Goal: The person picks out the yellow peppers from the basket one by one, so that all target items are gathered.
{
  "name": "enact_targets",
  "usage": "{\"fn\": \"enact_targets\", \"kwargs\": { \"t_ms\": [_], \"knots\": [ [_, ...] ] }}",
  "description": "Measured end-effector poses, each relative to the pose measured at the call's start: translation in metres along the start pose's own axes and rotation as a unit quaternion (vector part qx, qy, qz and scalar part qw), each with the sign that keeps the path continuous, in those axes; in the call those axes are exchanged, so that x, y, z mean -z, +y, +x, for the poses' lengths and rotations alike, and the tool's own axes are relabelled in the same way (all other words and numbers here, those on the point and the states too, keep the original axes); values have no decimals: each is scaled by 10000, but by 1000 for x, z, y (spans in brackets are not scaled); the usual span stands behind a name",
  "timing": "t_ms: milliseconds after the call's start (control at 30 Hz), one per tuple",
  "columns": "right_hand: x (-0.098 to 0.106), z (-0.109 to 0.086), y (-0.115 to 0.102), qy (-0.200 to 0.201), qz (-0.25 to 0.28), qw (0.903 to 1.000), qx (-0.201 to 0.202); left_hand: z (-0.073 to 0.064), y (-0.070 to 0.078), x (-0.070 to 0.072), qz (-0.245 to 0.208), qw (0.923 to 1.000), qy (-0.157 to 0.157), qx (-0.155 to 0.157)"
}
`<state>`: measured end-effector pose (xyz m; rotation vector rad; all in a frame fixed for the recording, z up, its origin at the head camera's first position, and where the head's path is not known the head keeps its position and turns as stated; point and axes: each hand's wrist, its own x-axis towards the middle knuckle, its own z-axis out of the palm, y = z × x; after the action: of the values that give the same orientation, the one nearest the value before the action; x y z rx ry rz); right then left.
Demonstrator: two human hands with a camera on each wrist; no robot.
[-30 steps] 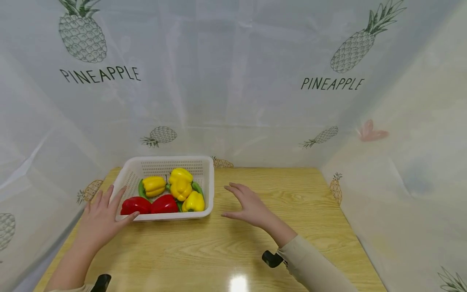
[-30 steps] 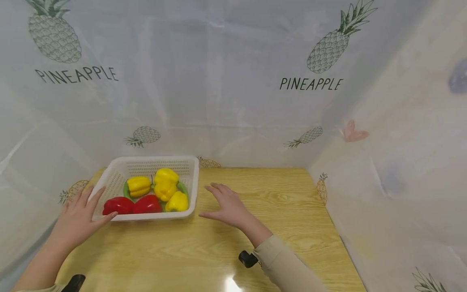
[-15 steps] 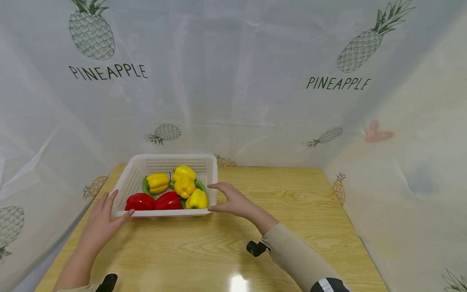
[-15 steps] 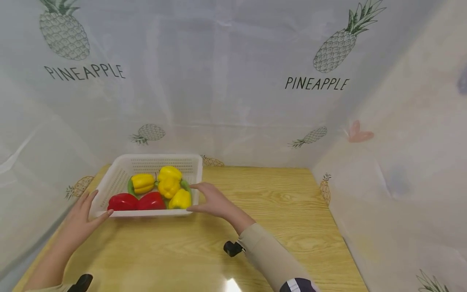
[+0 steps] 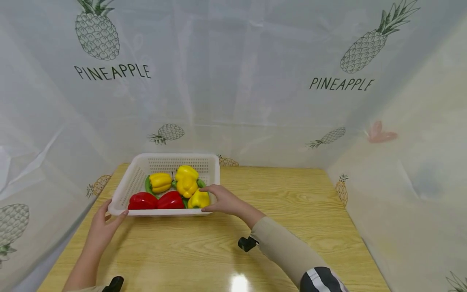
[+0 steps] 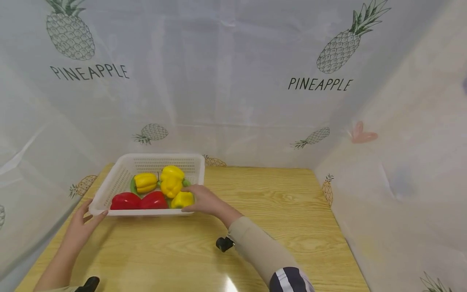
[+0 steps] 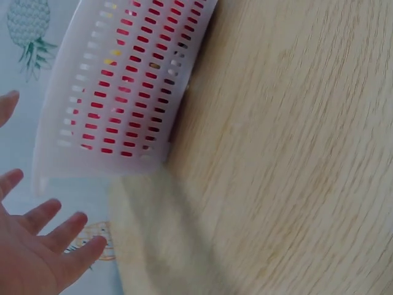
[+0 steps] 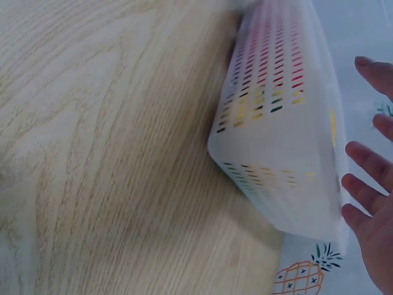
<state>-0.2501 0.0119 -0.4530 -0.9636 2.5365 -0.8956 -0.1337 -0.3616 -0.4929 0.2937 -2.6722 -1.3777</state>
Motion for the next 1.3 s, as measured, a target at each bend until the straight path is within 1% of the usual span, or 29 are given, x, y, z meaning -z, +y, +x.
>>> {"fn": "enact_targets", "kwargs": {
  "t_ms": [100,167,233,300,400,500,567,633,700,800,933,1000,1067,1133,1233,1300],
  "knots": [
    [-1,4,-2,-38,-95,9999,-70,-1,-2,-1,-242,9990,-143,361],
    [0,7,-3,-38,-216,9997,-84,-1,-3,-3,-293,9973,-224,633],
    [0,10,-3,-48,-334,9994,-111,-1,-4,-5,-357,9955,-220,851],
    [0,14,-2,-56,-439,9990,-95,-3,-4,-7,-447,9936,-123,1033],
    [1,20,1,-66,-424,9990,-136,-2,-2,-11,-527,9912,77,1212],
    [1,26,5,-114,-374,9991,-175,-2,-1,-13,-562,9896,267,1293],
    [1,29,7,-133,-396,9989,-229,-2,-2,-14,-731,9882,302,1313],
    [0,33,9,-146,-398,9987,-276,-1,-1,-15,-1158,9828,253,1414],
    [0,37,10,-183,-430,9983,-334,-1,0,-16,-1658,9733,161,1577],
    [0,43,12,-276,-465,9978,-392,1,3,-16,-2185,9586,58,1827],
    [0,53,14,-499,-765,9952,-353,1,5,-16,-2528,9449,156,2072],
    [1,56,13,-585,-1022,9925,-335,1,6,-16,-2638,9402,228,2141],
    [1,59,13,-667,-1305,9886,-359,1,7,-16,-2704,9378,259,2160],
    [1,61,13,-741,-1471,9855,-415,2,7,-16,-2745,9367,269,2156],
    [1,64,12,-848,-1671,9810,-512,4,6,-15,-2747,9376,167,2125],
    [1,66,11,-903,-1711,9795,-565,5,6,-14,-2737,9379,61,2129]
  ]
}}
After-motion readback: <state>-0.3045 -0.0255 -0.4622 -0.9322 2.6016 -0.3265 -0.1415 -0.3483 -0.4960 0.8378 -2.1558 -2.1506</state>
